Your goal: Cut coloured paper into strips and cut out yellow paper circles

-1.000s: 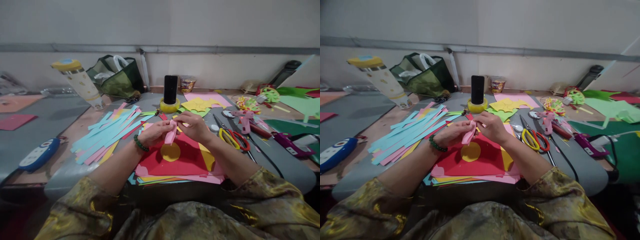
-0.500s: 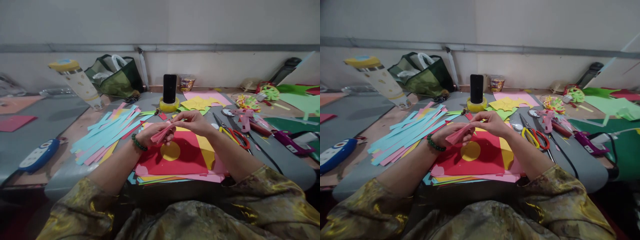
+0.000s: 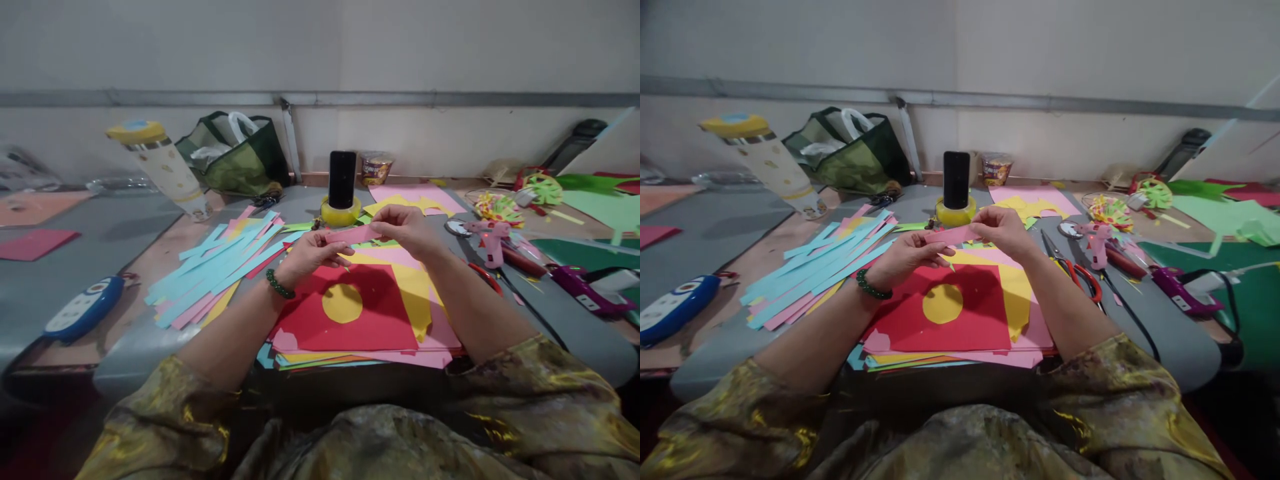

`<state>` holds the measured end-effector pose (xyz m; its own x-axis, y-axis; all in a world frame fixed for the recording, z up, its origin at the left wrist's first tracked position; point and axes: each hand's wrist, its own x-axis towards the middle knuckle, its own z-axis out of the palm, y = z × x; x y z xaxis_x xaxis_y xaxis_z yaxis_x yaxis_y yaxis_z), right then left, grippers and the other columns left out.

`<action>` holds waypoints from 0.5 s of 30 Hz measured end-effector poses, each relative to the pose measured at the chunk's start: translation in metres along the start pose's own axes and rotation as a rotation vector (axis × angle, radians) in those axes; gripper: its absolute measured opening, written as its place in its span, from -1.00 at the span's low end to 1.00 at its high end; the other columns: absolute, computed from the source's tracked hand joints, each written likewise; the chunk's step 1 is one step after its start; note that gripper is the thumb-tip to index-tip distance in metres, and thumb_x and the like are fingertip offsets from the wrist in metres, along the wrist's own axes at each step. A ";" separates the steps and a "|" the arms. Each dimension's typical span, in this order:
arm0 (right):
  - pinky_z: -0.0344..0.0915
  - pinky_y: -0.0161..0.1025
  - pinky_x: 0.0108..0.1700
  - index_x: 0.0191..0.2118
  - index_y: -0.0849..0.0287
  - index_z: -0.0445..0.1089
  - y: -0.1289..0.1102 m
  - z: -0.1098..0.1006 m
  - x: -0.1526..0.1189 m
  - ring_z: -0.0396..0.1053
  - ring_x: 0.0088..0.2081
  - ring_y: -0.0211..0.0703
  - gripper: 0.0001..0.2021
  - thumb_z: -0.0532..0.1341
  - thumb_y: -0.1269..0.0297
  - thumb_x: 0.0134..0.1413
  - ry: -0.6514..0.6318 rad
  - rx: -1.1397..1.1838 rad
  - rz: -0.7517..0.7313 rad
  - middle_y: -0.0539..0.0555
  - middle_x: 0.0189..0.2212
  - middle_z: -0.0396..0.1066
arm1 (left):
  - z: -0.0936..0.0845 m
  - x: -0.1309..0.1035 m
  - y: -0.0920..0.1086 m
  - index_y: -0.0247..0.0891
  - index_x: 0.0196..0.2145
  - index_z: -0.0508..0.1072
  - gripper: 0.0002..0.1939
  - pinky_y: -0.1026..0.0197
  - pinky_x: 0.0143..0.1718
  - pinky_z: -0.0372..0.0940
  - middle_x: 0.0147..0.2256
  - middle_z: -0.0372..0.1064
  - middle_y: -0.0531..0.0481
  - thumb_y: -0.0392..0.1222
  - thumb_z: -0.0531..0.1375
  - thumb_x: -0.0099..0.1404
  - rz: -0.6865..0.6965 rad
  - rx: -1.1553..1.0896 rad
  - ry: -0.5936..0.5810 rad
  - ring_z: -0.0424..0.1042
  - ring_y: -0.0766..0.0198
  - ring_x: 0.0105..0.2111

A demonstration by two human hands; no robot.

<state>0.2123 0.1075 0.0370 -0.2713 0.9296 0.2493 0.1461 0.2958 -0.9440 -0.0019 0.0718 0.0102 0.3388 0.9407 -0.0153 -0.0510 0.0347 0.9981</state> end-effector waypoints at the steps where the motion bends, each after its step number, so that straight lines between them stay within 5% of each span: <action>1: 0.36 -0.29 -0.46 -0.47 0.17 0.42 0.000 0.001 0.000 0.40 -0.51 -0.24 -0.68 0.49 0.13 -0.34 -0.010 0.027 0.023 -0.05 -0.61 0.41 | 0.000 0.000 -0.001 -0.32 -0.35 0.51 -0.48 0.27 -0.34 0.45 -0.23 0.62 -0.17 0.18 0.47 -0.03 0.010 0.010 0.002 0.59 0.26 -0.43; 5: 0.34 -0.31 -0.46 -0.34 0.17 0.42 0.000 0.006 -0.003 0.43 -0.50 -0.23 -0.52 0.55 0.13 -0.45 -0.076 0.093 0.079 -0.05 -0.58 0.47 | 0.001 0.000 -0.003 -0.31 -0.31 0.51 -0.51 0.23 -0.30 0.48 -0.23 0.62 -0.16 0.16 0.44 0.03 0.050 0.001 -0.032 0.61 0.23 -0.39; 15: 0.40 -0.24 -0.40 -0.33 0.18 0.45 0.004 0.009 -0.004 0.43 -0.52 -0.23 -0.50 0.57 0.18 -0.50 -0.033 0.167 0.072 -0.04 -0.58 0.50 | 0.004 0.000 -0.005 -0.33 -0.26 0.50 -0.52 0.25 -0.34 0.49 -0.21 0.62 -0.20 0.14 0.43 0.09 0.104 -0.052 -0.098 0.62 0.19 -0.36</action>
<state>0.2051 0.1029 0.0305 -0.2972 0.9386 0.1755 0.0065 0.1857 -0.9826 0.0017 0.0701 0.0055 0.4189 0.9029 0.0969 -0.1386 -0.0419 0.9895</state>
